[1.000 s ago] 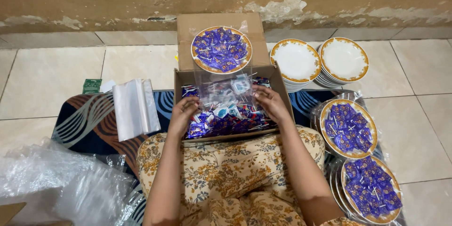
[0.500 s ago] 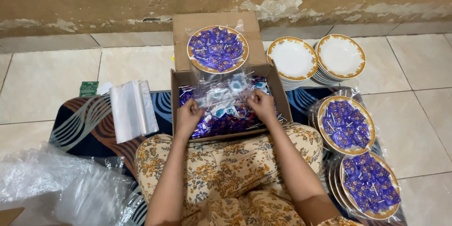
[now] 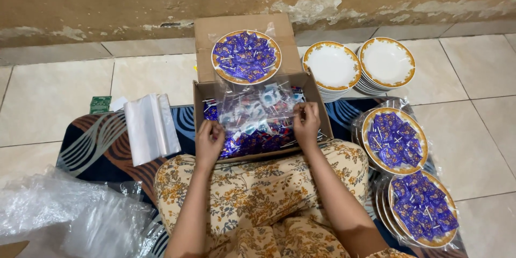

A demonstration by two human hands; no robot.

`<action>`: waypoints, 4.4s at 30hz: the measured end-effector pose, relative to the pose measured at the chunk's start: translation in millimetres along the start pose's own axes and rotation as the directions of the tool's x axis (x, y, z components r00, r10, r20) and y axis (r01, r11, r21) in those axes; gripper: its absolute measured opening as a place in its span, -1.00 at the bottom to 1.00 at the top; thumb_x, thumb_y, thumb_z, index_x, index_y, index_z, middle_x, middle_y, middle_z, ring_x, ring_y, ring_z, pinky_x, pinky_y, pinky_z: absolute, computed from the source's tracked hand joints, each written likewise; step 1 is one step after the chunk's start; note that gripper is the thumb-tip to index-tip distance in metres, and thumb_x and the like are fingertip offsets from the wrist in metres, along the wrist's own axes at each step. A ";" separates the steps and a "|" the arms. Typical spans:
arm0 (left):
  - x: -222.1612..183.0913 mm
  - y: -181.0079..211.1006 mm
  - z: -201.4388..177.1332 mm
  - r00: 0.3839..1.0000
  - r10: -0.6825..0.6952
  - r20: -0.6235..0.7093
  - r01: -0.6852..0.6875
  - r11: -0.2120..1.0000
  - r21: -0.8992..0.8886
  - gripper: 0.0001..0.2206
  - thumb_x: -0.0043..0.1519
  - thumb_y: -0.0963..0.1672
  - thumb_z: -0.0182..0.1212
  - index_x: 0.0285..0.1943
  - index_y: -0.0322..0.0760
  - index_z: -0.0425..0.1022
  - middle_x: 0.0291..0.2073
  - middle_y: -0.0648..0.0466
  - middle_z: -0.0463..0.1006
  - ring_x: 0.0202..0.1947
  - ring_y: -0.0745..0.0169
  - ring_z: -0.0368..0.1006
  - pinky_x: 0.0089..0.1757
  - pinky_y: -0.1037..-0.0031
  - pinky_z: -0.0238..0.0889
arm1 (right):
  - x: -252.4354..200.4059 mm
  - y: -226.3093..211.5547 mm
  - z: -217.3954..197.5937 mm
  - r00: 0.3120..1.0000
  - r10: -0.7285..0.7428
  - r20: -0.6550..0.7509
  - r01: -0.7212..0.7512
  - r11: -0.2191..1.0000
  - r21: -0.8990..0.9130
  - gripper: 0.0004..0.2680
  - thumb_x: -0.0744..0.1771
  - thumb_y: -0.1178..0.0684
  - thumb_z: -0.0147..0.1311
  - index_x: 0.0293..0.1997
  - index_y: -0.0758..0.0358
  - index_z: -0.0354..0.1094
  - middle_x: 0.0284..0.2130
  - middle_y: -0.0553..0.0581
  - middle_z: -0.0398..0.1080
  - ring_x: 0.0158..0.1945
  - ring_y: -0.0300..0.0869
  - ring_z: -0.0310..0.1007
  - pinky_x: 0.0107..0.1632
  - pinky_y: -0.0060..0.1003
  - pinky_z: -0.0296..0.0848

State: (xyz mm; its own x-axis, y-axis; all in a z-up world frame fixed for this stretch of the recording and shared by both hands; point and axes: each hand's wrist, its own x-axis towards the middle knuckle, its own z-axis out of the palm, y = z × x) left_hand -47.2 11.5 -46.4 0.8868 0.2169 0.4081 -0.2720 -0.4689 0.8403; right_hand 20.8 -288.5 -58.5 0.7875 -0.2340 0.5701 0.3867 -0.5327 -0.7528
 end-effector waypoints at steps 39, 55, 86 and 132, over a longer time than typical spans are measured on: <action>116.4 -45.8 24.2 0.769 -0.585 0.258 0.619 0.782 -0.075 -0.34 0.15 0.05 0.42 0.36 -0.32 0.29 -0.11 -0.04 0.62 -0.18 0.17 0.57 -0.30 0.38 0.47 | 93.4 11.1 -12.1 0.604 0.737 0.303 -0.772 0.636 -0.008 -0.79 0.26 -0.23 0.25 -0.21 -0.03 0.62 -0.49 0.03 0.54 -0.47 -0.19 0.47 -0.38 -0.25 0.40; 155.0 -72.8 64.1 0.755 -0.623 0.205 0.654 0.689 -0.312 -0.78 0.23 -0.07 0.32 -0.17 -0.36 0.62 -0.59 0.03 0.55 -0.62 0.37 0.47 -0.56 0.61 0.39 | 63.6 3.9 -13.8 0.300 0.418 0.858 -0.655 0.744 -0.133 -0.93 0.25 0.16 0.26 -0.38 0.36 0.49 -0.51 0.22 0.47 -0.46 -0.15 0.40 -0.39 -0.25 0.45; 139.6 -40.7 51.8 0.723 -0.627 0.290 0.644 0.459 -0.613 -0.69 0.14 -0.18 0.26 0.06 -0.42 0.44 -0.24 -0.01 0.42 -0.36 0.22 0.51 -0.26 0.37 0.57 | 60.4 39.8 -13.3 0.250 0.366 0.896 -0.809 0.588 -0.015 -0.86 0.28 0.25 0.26 -0.10 0.40 0.53 -0.37 0.18 0.58 -0.31 -0.15 0.60 -0.21 -0.32 0.57; 70.2 75.2 118.5 0.772 -0.095 0.628 0.131 0.991 -0.011 -0.74 0.33 -0.11 0.07 0.17 0.13 0.48 -0.25 -0.12 0.65 -0.21 -0.20 0.61 -0.12 0.06 0.44 | 5.4 29.1 -144.0 0.605 0.784 0.139 -0.492 0.230 0.840 -0.77 0.33 0.11 0.16 0.09 0.20 0.31 -0.24 0.31 0.52 -0.26 0.04 0.64 -0.11 0.03 0.66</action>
State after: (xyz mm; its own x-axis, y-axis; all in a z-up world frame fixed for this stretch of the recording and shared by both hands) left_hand 38.8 -110.0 3.2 0.9452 -0.3262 0.0111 -0.1578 -0.4270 0.8904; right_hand -32.8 -422.4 -30.0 0.8463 -0.4458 -0.2915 0.1043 0.6754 -0.7300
